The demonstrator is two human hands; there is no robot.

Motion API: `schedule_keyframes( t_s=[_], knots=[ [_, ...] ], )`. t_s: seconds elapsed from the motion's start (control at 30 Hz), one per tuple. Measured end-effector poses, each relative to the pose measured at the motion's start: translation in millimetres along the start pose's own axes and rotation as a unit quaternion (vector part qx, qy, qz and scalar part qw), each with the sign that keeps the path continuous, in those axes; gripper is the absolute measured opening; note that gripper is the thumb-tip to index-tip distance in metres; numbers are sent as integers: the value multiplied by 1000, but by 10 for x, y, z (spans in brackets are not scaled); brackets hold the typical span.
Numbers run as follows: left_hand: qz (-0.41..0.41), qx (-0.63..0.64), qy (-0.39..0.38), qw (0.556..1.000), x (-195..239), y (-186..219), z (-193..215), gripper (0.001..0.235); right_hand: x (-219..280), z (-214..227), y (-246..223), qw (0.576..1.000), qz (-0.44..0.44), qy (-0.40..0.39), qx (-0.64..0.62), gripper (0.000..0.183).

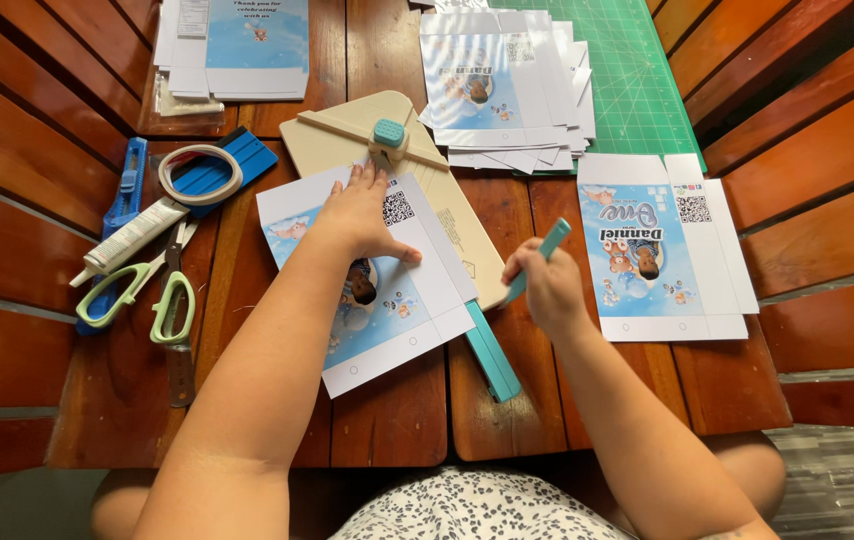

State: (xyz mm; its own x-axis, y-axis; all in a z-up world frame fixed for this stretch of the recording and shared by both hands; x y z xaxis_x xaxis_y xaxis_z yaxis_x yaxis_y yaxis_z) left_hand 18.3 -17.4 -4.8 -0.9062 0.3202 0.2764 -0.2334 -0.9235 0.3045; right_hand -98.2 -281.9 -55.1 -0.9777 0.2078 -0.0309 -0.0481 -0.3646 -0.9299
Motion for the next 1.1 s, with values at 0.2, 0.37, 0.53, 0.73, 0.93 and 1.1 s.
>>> schedule_keyframes(
  t_s=[0.2,0.37,0.53,0.73,0.93,1.1],
  knots=[
    [-27,24,20,999,234,180,-27,143,-172,-101,-386,984,-125,-74,102,26],
    [-50,7,45,998,217,325,-253,141,-262,-148,-351,975,-152,-92,135,28],
    [-79,67,75,992,254,249,-191,139,-317,-145,-212,981,-136,-87,104,17],
    [-30,36,85,995,276,-32,-119,128,-427,-87,-16,985,-135,-62,93,18],
    [-11,29,104,994,295,16,-131,119,-464,-26,-75,985,-158,-45,54,20],
    [7,63,109,992,297,-23,-98,108,-498,-58,19,982,-179,-52,34,29]
  ],
)
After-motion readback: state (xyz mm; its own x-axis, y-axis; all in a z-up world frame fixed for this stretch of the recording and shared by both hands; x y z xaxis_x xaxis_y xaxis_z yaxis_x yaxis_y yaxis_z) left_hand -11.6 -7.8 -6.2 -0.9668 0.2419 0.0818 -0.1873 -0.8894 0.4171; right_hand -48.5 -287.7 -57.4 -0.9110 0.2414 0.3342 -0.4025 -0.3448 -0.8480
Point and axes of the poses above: each hand's wrist, its own x-axis away from the middle knuckle, its own z-axis out of the back of the hand, y = z × x, the point moved 1 cm from there along -x, towards the middle knuckle, and after that the axes turned 3 degrees about x, right-handed, at the moved point
